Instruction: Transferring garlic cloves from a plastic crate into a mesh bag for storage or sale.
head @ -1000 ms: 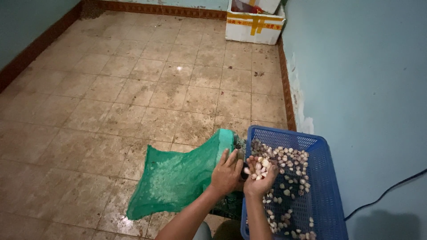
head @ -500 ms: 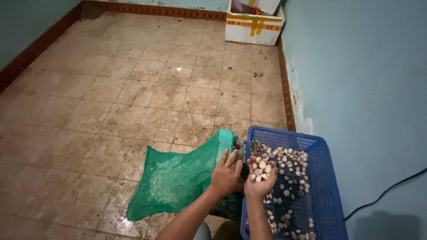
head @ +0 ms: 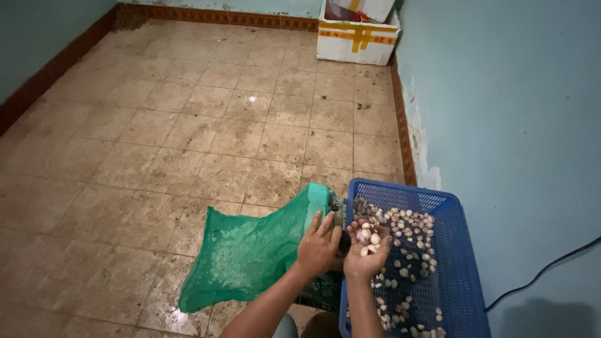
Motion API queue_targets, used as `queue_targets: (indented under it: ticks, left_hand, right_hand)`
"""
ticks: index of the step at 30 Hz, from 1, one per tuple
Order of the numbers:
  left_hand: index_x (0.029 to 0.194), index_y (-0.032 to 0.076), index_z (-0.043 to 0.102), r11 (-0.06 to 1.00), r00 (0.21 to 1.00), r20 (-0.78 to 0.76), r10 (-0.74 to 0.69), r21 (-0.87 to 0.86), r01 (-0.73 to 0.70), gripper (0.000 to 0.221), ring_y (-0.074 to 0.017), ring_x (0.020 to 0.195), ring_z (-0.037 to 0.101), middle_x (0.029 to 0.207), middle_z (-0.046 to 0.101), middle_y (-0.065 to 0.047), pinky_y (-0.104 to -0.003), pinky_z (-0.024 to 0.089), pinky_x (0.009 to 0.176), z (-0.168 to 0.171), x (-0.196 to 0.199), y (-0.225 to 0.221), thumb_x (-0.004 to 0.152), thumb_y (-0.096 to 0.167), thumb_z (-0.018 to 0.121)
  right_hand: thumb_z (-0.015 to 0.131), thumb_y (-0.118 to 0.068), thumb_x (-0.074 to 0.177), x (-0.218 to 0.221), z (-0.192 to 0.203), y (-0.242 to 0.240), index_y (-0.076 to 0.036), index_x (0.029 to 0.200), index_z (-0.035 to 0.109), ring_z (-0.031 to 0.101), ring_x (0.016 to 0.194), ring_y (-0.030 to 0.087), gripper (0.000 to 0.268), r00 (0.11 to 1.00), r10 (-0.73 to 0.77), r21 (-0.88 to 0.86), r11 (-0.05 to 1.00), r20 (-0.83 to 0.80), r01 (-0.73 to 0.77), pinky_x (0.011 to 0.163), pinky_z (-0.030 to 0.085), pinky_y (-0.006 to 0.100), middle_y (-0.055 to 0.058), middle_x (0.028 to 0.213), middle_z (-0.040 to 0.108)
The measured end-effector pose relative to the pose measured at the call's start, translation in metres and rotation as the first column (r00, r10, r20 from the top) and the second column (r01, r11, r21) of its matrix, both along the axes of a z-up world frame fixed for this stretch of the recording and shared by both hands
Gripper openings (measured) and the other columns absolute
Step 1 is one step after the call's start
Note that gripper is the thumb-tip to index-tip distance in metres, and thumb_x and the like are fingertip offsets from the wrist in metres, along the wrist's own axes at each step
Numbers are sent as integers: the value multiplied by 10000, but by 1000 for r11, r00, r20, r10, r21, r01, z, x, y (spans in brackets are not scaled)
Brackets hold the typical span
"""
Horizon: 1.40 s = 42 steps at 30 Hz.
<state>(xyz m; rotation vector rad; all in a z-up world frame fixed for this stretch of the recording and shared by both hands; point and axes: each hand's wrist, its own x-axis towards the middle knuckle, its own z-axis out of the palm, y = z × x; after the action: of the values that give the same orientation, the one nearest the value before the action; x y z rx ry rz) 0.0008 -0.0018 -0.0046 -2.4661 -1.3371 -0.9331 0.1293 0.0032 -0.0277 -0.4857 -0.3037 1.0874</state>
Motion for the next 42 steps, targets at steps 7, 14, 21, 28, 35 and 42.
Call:
queue_targets:
  ticks: [7,14,21,28,35,42]
  left_hand:
    - [1093,-7,588,1000,1000,-4,7,-24,-7,515,-391,1406,513,1224,646,-269,-592,296,1247,0,0,-1,757,334,777]
    - [1114,-15,595,1000,999,-46,16,-19,-16,500,-381,1413,510,1176,655,-246,-593,275,1265,-1,-1,-1,765,305,755]
    - [1114,-26,616,999,999,-32,23,24,-23,413,-369,1404,540,1130,676,-231,-582,300,1257,7,0,-2,816,243,714]
    - [1235,-56,608,999,997,-71,37,43,-34,423,-363,1392,525,1213,649,-210,-566,322,1244,14,-1,-4,918,224,613]
    - [1209,-49,598,999,998,-55,35,21,-34,457,-356,1415,522,1182,664,-212,-572,312,1252,8,0,-3,874,256,656]
    - [1094,-42,681,988,999,-34,-26,153,31,239,-404,1263,662,986,767,-271,-616,434,1152,19,-7,1,883,71,689]
  right_hand:
    - [474,-313,1102,-1,3,-1,-74,1206,594,648,1037,320,287,999,33,85,996,44,-36,918,540,481,173,1166,659]
    - [409,-302,1116,-6,15,-3,-53,1041,615,673,838,253,332,991,-37,-50,998,125,43,760,573,387,134,945,692]
    - [452,-285,1117,-5,10,-1,-43,1124,603,683,851,243,285,995,-58,-88,994,75,64,703,568,344,108,920,681]
    - [402,-287,1122,-7,16,-3,12,1096,662,681,940,262,398,985,-15,-75,997,172,29,848,582,415,150,1008,687]
    - [443,-441,1095,-11,25,-5,-17,1470,438,671,870,229,566,982,-28,-64,997,188,41,811,549,378,98,959,673]
    - [419,-574,1075,-9,0,10,-199,1426,544,771,806,320,529,972,-101,-243,958,212,152,583,631,332,175,880,730]
